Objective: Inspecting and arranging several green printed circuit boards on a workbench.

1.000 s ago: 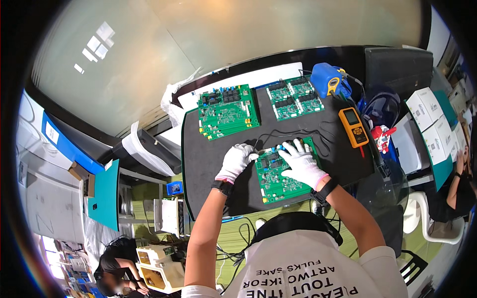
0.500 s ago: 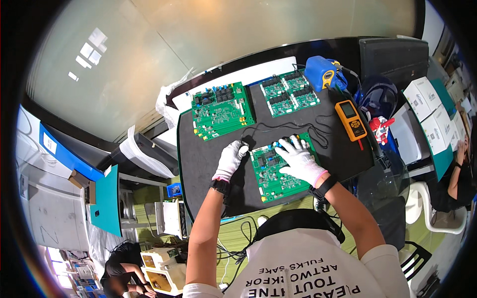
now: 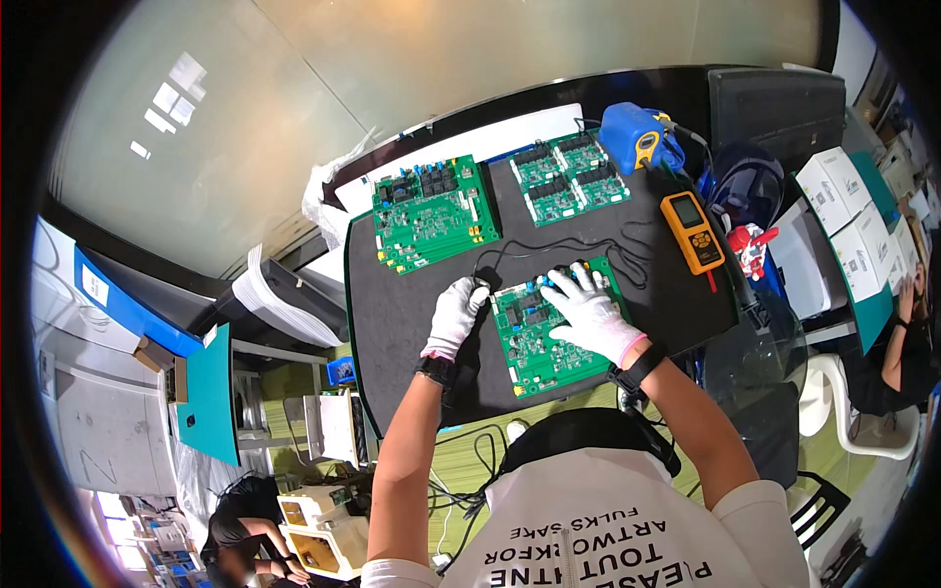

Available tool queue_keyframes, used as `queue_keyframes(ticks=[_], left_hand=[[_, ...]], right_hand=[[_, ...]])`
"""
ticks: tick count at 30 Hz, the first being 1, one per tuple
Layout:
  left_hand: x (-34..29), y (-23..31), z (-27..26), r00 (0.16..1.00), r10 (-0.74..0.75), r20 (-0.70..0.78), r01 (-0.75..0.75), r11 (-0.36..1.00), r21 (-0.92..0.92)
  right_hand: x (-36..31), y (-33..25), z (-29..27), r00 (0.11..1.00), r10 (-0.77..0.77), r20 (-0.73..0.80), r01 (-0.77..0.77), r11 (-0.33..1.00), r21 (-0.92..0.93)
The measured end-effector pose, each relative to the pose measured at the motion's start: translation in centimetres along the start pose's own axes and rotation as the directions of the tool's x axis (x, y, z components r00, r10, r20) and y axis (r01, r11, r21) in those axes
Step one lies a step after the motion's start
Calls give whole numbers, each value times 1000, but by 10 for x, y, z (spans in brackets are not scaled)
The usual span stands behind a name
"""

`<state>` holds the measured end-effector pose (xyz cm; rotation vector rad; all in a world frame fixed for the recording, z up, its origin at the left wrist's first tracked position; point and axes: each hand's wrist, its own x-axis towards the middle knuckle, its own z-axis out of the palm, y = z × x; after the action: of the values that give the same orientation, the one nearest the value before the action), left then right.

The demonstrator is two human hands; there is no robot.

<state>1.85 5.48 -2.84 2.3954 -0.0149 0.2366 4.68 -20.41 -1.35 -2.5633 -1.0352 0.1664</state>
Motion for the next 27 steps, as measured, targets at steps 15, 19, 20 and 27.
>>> queue_keyframes(ticks=[15,19,20,27], left_hand=[[-5,14,10,988,-59,-142,65,997,37],[-3,16,10,985,-47,-165,59,996,73],[-2,17,10,984,-65,-164,80,993,85],[-3,12,12,981,-76,-180,95,991,96]], right_hand=[[-1,-3,-4,1000,-14,-17,14,1000,3],[0,0,0,999,-17,-27,17,1000,8],[0,1,0,999,-18,-30,18,1000,6],[0,2,5,999,-24,-42,25,1000,5]])
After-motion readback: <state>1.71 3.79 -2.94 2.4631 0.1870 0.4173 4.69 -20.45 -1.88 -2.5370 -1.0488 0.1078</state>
